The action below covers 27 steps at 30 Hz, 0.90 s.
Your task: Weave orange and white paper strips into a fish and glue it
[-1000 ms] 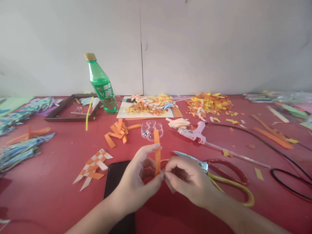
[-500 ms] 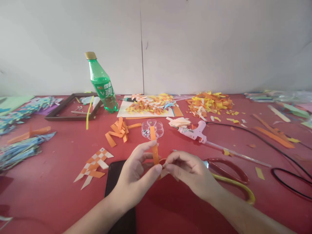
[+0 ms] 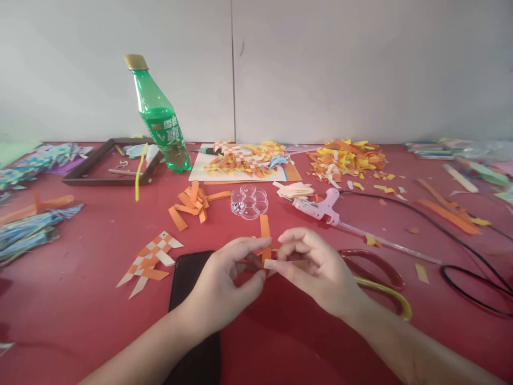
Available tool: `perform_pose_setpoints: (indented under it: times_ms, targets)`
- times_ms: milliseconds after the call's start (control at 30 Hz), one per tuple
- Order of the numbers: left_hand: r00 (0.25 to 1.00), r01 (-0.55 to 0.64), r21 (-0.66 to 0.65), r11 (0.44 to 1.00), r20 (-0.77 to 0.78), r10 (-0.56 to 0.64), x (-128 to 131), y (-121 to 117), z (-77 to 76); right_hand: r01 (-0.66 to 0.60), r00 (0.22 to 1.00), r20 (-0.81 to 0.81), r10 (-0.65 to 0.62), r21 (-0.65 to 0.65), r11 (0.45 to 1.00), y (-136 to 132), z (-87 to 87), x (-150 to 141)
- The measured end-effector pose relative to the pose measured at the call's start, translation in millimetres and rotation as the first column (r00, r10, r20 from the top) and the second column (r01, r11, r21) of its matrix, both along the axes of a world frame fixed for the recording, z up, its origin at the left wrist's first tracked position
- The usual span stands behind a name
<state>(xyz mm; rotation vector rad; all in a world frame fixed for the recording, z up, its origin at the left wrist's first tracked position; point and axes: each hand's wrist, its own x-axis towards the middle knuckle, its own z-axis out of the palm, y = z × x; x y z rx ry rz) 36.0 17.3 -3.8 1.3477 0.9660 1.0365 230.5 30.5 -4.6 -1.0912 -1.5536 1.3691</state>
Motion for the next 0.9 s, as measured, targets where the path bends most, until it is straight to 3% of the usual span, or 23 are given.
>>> perform_pose_setpoints:
  times_ms: [700,900]
  targets:
    - [0.995,0.081,0.091,0.993,-0.068,-0.075,-1.9,-1.7,4.2,0.022,0.999,0.027,-0.021,-0.037,0.999,1.0,7.7,-5.9]
    - [0.997,0.064,0.074,0.995,0.040,-0.067,-2.2,-1.7,-0.2,0.036,0.999,0.014,-0.035,-0.018,0.999,-1.5,6.4,-6.8]
